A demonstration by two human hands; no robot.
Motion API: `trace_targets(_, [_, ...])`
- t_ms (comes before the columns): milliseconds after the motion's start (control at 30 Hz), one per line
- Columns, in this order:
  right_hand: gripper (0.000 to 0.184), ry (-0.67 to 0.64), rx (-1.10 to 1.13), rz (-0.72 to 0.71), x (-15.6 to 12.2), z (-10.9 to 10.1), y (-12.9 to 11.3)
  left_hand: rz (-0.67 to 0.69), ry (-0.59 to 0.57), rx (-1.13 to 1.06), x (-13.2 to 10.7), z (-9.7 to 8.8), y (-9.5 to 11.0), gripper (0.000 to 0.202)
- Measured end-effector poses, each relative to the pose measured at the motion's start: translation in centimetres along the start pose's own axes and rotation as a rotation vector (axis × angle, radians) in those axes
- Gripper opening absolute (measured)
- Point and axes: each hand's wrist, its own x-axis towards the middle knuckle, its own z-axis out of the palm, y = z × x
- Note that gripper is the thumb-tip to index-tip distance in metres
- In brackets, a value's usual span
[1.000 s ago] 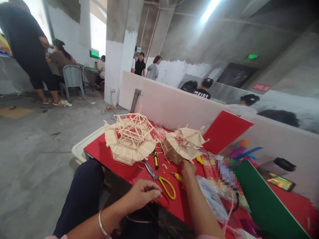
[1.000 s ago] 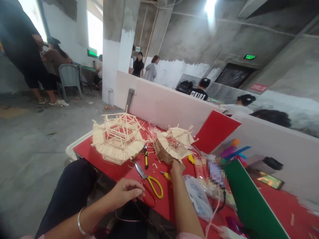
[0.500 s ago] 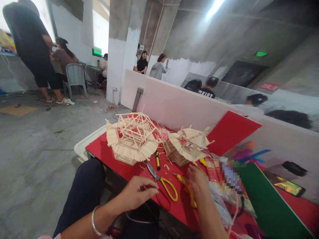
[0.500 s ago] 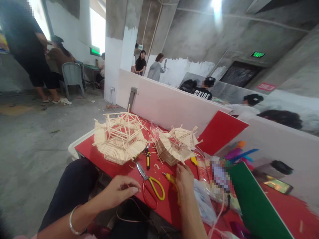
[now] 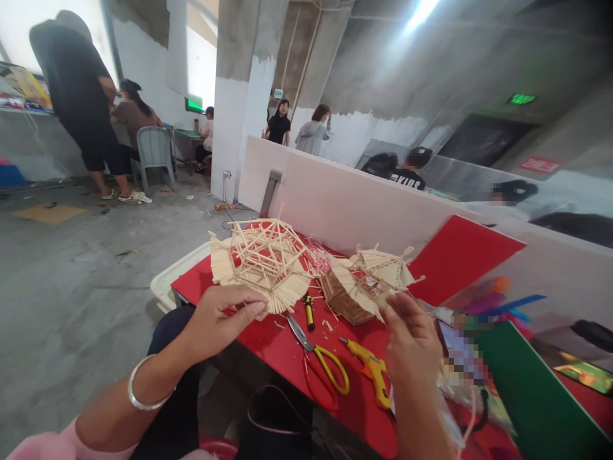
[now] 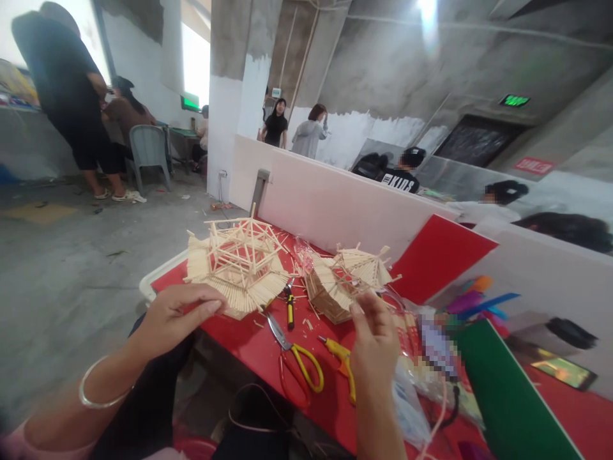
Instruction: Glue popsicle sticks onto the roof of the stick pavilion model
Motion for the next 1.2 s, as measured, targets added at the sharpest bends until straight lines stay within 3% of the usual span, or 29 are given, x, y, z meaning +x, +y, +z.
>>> trace_targets(167, [0.04, -0.292, -0.12, -0.052, -1.8, 2.1, -2.8, 0.041, 0.126, 0.118, 2.6, -1.2, -0.4, 0.014])
trace_targets(267, [0.036, -0.372, -0.154, -0.146, -2.5, 2.5, -4.8, 0.023, 0.232, 0.213, 5.3, -2.5, -0.4, 0.013])
trace_targets(367, [0.032, -0.416, -0.248, -0.266, -3.1, 1.6, -5.5, -0.009, 0.288, 0.287, 8.2, -3.5, -0.7, 0.013])
trace_targets(467, [0.032, -0.547, -0.409, -0.275, -3.9, -0.2, -4.0, -0.013, 0.282, 0.325, 10.7, -4.1, -1.3, 0.015])
trace_targets(600, [0.039, -0.8, -0.7, -0.159, -6.3, -2.3, 0.4, -0.04, 0.238, 0.341, 13.3, -4.2, -2.1, 0.017])
trace_targets(800, [0.045, -0.92, -1.279, -0.206, -10.1, -2.5, 5.8, -0.026, 0.11, 0.3, 16.1, -3.8, -3.6, 0.023])
trace_targets(967, [0.056, -0.941, -1.45, -0.248, -10.8, -2.1, 6.7, -0.015, -0.026, 0.208, 18.0, -3.5, -4.3, 0.022])
trace_targets(1200, [0.065, -0.965, -1.422, -0.173, -9.5, -1.6, 6.4, -0.053, 0.006, 0.051, 19.6, -2.6, -5.1, 0.017])
